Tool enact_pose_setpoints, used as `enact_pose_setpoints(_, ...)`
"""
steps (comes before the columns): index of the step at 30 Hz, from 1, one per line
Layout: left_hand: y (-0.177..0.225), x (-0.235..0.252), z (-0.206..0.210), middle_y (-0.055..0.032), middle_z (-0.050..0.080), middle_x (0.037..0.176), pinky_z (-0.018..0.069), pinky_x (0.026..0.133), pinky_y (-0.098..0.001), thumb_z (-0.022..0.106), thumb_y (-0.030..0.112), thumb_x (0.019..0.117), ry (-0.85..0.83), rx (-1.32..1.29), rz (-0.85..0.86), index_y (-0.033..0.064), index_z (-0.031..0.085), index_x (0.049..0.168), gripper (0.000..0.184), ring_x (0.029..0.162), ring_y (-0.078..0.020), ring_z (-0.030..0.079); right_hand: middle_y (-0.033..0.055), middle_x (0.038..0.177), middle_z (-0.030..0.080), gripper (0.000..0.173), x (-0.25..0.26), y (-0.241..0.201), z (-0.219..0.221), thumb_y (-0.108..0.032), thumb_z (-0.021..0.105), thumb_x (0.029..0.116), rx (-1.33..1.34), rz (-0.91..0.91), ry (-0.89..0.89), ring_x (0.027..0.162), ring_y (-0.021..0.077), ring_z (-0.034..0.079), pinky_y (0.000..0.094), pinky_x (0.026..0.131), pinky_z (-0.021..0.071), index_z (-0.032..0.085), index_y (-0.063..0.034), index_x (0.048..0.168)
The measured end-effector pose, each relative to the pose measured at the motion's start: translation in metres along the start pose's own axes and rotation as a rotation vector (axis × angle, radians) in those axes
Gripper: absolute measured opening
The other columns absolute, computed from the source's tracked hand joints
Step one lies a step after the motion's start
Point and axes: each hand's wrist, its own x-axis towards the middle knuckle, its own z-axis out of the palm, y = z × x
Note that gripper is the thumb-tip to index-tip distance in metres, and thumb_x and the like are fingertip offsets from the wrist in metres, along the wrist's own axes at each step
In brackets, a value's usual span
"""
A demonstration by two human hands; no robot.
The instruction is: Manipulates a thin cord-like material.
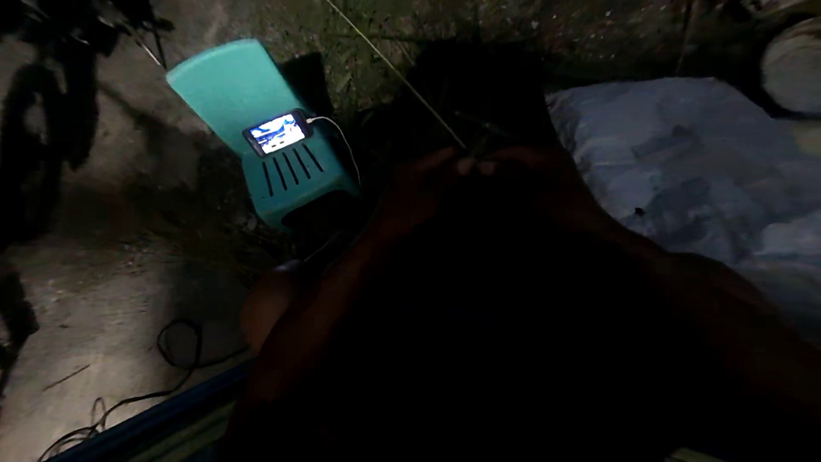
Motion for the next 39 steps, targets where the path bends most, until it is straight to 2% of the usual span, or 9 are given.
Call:
enact_pose_setpoints(4,-0.006,0.011,-0.012,0.0049,0.062,0.076,0.0474,0.052,-0.0166,0.055,0.019,0.1058,0.153,-0.154,-0.108,0.0019,0.067,0.122,0.026,0.056,0.0009,0.052,-0.0048,0.075,0.064,0.023,-0.003,-0.004,-0.003,-0.023,0.055,0.1067,0.073,0.112,-0.044,0.059,-0.0011,0.057,0.0173,0.053,0.0508,0.069,-0.0069,0.116)
enact_pose_setpoints(7,-0.004,0.006,-0.007,0.0055,0.063,0.076,0.0497,0.055,-0.0174,0.055,0.019,0.1052,0.067,-0.147,-0.085,0.0021,0.069,0.117,0.025,0.059,0.0010,0.055,-0.0065,0.073,0.063,0.023,-0.003,-0.005,-0.006,-0.022,0.054,0.1066,0.081,0.092,-0.049,0.059,-0.0022,0.057,0.0165,0.055,0.0503,0.070,-0.0071,0.113)
enact_pose_setpoints(9,-0.008,0.014,-0.015,0.0084,0.059,0.072,0.0471,0.053,-0.0166,0.053,0.018,0.1062,0.143,-0.228,-0.102,0.0045,0.067,0.115,0.021,0.056,0.0013,0.052,-0.0064,0.074,0.063,0.024,-0.004,-0.006,-0.009,-0.022,0.052,0.1074,0.031,0.092,-0.080,0.060,-0.0027,0.056,0.0165,0.056,0.0501,0.070,-0.0065,0.115)
enact_pose_setpoints(13,-0.015,0.032,-0.038,0.0077,0.053,0.068,0.0457,0.046,-0.0168,0.045,0.021,0.1103,0.282,-0.488,-0.118,0.0084,0.061,0.128,0.027,0.050,-0.0025,0.049,-0.0040,0.072,0.063,0.027,-0.005,-0.005,-0.011,-0.023,0.051,0.1079,0.045,0.082,-0.142,0.056,0.0003,0.057,0.0183,0.051,0.0506,0.070,-0.0061,0.115)
enact_pose_setpoints(19,0.001,0.002,0.005,0.0053,0.062,0.074,0.0486,0.053,-0.0166,0.055,0.017,0.1054,-0.033,-0.166,-0.086,0.0026,0.068,0.118,0.023,0.057,0.0010,0.054,-0.0028,0.073,0.060,0.030,-0.003,-0.003,-0.009,-0.028,0.045,0.1103,0.129,0.096,-0.150,0.055,0.0022,0.055,0.0192,0.048,0.0493,0.065,-0.0067,0.117)
enact_pose_setpoints(27,-0.003,0.008,-0.001,0.0040,0.063,0.077,0.0487,0.054,-0.0180,0.054,0.021,0.1062,0.077,-0.104,-0.087,0.0035,0.069,0.120,0.026,0.058,-0.0001,0.054,-0.0035,0.071,0.060,0.030,-0.003,-0.005,-0.011,-0.025,0.045,0.1100,0.106,0.074,-0.143,0.053,0.0017,0.054,0.0187,0.048,0.0487,0.068,-0.0069,0.115)
enact_pose_setpoints(30,-0.008,0.020,-0.016,0.0073,0.059,0.074,0.0468,0.052,-0.0161,0.051,0.020,0.1078,0.199,-0.235,-0.136,0.0048,0.065,0.124,0.026,0.057,0.0005,0.052,-0.0053,0.073,0.061,0.030,-0.006,-0.004,-0.014,-0.025,0.046,0.1095,0.033,0.038,-0.160,0.058,-0.0002,0.055,0.0178,0.054,0.0500,0.069,-0.0077,0.117)
enact_pose_setpoints(35,-0.005,0.020,-0.015,0.0088,0.058,0.072,0.0434,0.048,-0.0149,0.049,0.017,0.1074,0.153,-0.384,-0.135,0.0072,0.065,0.127,0.027,0.053,0.0008,0.049,-0.0050,0.072,0.062,0.027,-0.007,-0.002,-0.014,-0.022,0.050,0.1080,0.063,-0.010,-0.142,0.058,-0.0015,0.057,0.0166,0.053,0.0513,0.069,-0.0039,0.117)
enact_pose_setpoints(39,-0.017,0.041,-0.053,0.0069,0.053,0.069,0.0442,0.045,-0.0184,0.043,0.025,0.1110,0.268,-0.432,-0.170,0.0100,0.059,0.131,0.030,0.049,-0.0041,0.048,-0.0053,0.075,0.065,0.027,-0.010,-0.002,-0.017,-0.023,0.052,0.1076,-0.028,-0.017,-0.183,0.060,-0.0025,0.057,0.0161,0.056,0.0514,0.071,-0.0065,0.117)
